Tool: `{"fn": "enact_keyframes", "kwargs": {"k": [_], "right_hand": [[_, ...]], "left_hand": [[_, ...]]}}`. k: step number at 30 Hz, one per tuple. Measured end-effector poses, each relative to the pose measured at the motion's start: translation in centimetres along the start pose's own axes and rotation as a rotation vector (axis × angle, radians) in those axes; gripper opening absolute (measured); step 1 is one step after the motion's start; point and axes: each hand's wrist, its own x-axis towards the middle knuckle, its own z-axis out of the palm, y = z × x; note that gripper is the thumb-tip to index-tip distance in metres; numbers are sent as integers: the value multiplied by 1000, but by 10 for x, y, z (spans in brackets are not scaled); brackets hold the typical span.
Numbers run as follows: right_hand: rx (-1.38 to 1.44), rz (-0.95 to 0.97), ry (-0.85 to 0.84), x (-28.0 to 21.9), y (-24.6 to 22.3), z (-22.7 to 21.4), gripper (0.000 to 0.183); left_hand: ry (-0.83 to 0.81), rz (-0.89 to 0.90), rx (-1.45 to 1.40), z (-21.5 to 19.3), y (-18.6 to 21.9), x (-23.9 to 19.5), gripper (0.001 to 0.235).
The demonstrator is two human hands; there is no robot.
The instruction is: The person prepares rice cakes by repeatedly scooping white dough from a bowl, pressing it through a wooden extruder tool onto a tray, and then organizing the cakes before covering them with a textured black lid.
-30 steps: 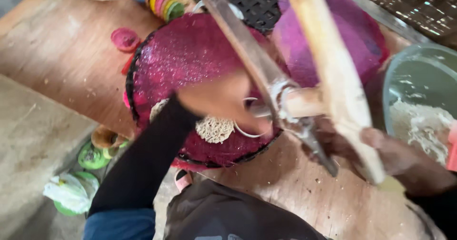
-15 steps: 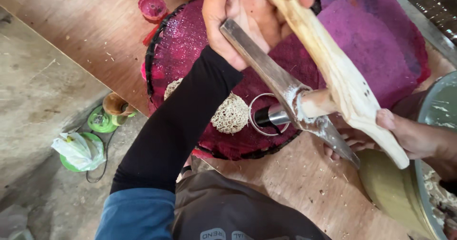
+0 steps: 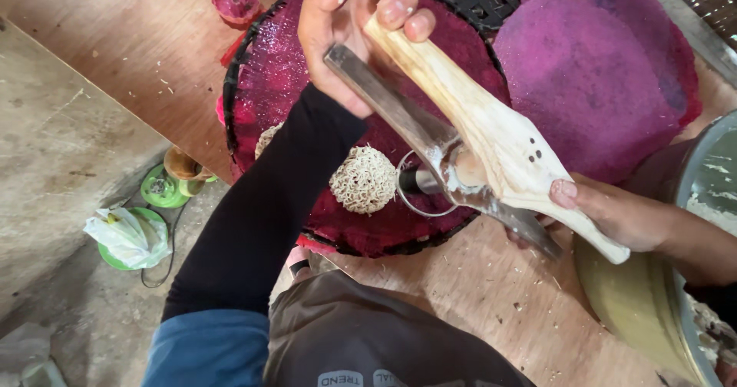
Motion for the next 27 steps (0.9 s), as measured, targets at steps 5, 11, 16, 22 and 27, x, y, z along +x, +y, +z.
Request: {"fn": "enact_keyframes", "kwargs": {"k": [5, 11, 16, 22, 27], "right_hand": [[-50, 56, 107, -9, 3, -5, 79], [-225, -51, -132, -25, 1, -31, 69], [-384, 235, 163, -30, -16, -27, 68], [-662, 258, 426, -3, -55, 7, 77], [-620, 243, 452, 18, -70, 35, 83]], "left_hand": [[177, 30, -8, 10, -17, -16, 28], [256, 71, -48, 3, -39, -17, 27], [234, 56, -70, -14, -38, -9, 26], [250, 95, -7, -20, -9, -10, 28], [267, 132, 17, -3, 16, -23, 26]]}}
